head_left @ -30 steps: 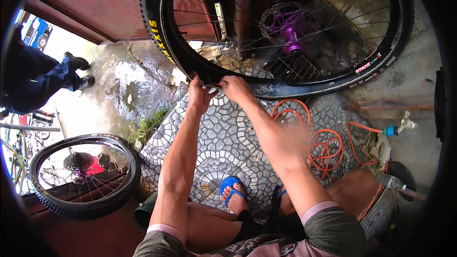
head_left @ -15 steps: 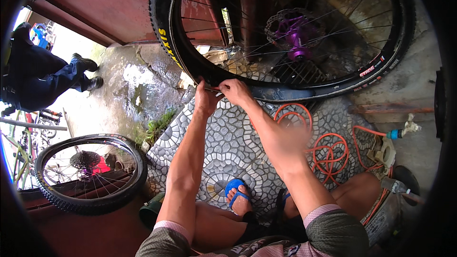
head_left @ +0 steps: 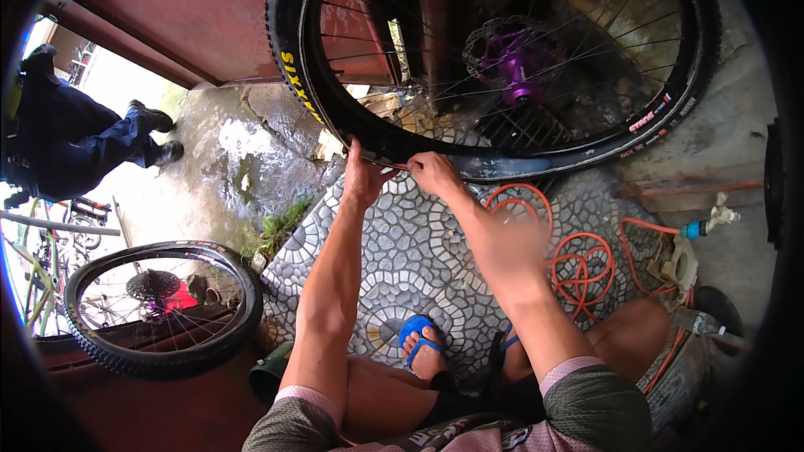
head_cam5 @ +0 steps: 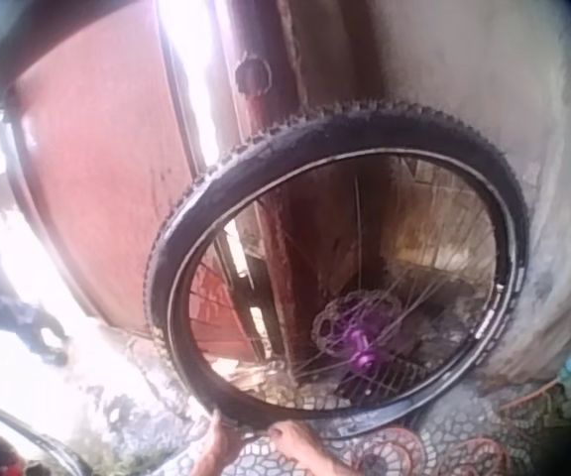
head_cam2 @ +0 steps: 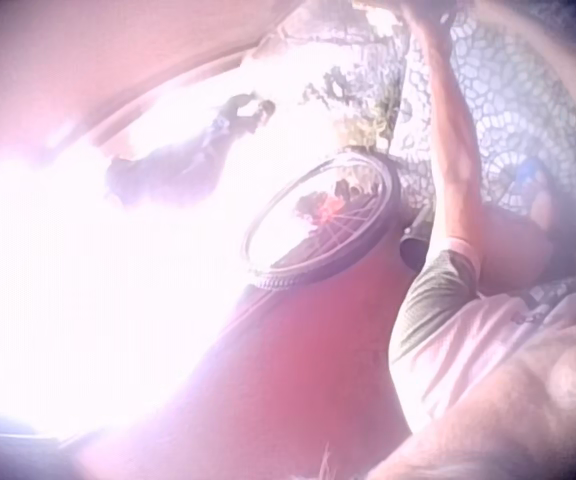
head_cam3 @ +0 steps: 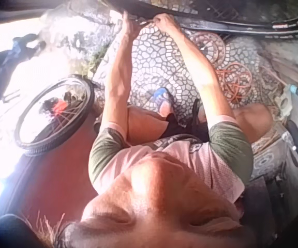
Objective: The person sits on the floor and repeatedly presses the tire bead into the rim of a bicycle wheel, working around the circumference to seat the tire. A second bicycle wheel and an air hose are visible nearby.
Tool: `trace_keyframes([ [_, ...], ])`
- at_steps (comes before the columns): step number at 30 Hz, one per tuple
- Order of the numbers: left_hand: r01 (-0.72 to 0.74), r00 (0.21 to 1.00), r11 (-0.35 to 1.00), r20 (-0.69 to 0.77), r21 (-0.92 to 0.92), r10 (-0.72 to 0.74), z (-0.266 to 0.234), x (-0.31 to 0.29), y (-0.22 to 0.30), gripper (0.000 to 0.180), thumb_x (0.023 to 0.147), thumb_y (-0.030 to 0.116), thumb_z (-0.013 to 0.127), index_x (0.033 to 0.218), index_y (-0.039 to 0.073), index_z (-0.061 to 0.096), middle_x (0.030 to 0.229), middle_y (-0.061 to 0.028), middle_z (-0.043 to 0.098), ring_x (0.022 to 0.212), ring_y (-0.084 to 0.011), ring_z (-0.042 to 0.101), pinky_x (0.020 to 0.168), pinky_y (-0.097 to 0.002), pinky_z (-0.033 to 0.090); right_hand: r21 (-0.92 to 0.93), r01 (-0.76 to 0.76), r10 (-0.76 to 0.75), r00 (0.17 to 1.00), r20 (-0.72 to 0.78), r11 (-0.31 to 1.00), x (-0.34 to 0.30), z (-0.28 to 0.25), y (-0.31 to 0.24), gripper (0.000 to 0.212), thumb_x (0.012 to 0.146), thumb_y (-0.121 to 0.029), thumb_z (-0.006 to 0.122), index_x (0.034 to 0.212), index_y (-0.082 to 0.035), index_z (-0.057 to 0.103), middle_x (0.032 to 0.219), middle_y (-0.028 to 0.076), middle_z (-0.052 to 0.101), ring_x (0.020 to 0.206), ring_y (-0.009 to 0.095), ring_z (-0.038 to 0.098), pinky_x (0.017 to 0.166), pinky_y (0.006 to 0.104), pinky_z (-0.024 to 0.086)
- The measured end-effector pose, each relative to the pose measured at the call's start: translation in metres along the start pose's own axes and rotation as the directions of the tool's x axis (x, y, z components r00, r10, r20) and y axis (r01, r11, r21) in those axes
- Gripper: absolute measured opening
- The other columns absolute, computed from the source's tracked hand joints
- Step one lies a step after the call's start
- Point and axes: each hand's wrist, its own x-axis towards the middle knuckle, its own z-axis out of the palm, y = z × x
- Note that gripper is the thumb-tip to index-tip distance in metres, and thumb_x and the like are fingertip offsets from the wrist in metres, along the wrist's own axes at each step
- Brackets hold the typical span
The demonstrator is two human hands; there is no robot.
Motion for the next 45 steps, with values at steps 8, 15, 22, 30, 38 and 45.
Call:
trace_keyframes([
  [8,0.001,0.961,0.976,-0.269,0.220,0.060,0.010,0.004,0.009,0.067,0.099,0.065,0.061,0.140,0.013,0.052,0.126,-0.0098,0.064,0.116,-0.0278,0.062,0.092,-0.0554,0.054,-0.009,0.098,-0.098,0.995,-0.020,0.995,0.020,0.004,-0.037,0.026,0.096,-0.027,0.059,0.102,-0.008,0.076,0.098,0.022,0.073,0.097,0.045,0.070,0.084,0.0527,0.056],
  [15,-0.386,0.859,0.890,-0.256,0.243,0.443,0.036,0.012,0.045,0.046,0.103,0.037,0.067,0.140,0.015,0.048,0.118,-0.0061,0.065,0.100,-0.0197,0.064,0.077,-0.0415,0.056,-0.104,0.049,-0.053,0.998,-0.042,0.993,0.018,-0.003,-0.005,0.023,0.096,-0.023,0.063,0.106,-0.008,0.076,0.099,0.022,0.074,0.098,0.043,0.070,0.086,0.0504,0.056],
  [22,-0.249,0.968,0.968,0.011,-0.032,0.249,-0.049,0.015,0.050,0.055,0.104,0.049,0.055,0.152,0.025,0.042,0.144,-0.0056,0.057,0.125,-0.0300,0.059,0.102,-0.0618,0.047,0.121,0.140,-0.134,0.989,-0.054,0.983,0.031,0.013,-0.083,0.025,0.090,-0.030,0.068,0.100,-0.008,0.076,0.097,0.020,0.075,0.097,0.040,0.072,0.084,0.0481,0.056],
  [30,-0.275,0.957,0.959,0.078,-0.068,0.280,-0.043,0.018,0.042,0.063,0.103,0.056,0.054,0.154,0.022,0.039,0.146,-0.0065,0.057,0.131,-0.0298,0.056,0.107,-0.0620,0.042,-0.051,0.045,-0.049,0.994,-0.094,0.998,0.037,0.007,-0.076,0.026,0.090,-0.031,0.067,0.100,-0.010,0.079,0.098,0.020,0.075,0.095,0.039,0.073,0.084,0.0483,0.057],
  [38,-0.241,0.970,0.966,-0.045,-0.091,0.237,0.003,0.012,0.040,0.061,0.108,0.055,0.042,0.149,0.011,0.049,0.144,-0.0121,0.060,0.131,-0.0318,0.058,0.111,-0.0567,0.043,0.013,-0.103,0.104,0.994,-0.044,0.995,0.028,0.000,-0.021,0.027,0.091,-0.034,0.071,0.100,-0.010,0.079,0.102,0.018,0.076,0.099,0.039,0.073,0.086,0.0481,0.057],
  [45,-0.352,0.936,0.936,-0.003,-0.007,0.352,-0.026,0.007,0.048,0.067,0.104,0.059,0.052,0.152,0.014,0.043,0.145,-0.0102,0.058,0.134,-0.0321,0.054,0.110,-0.0658,0.040,0.061,0.036,-0.034,0.999,-0.023,0.998,0.032,0.002,-0.126,0.029,0.094,-0.032,0.068,0.101,-0.005,0.077,0.104,0.023,0.075,0.102,0.043,0.071,0.088,0.0517,0.056],
])
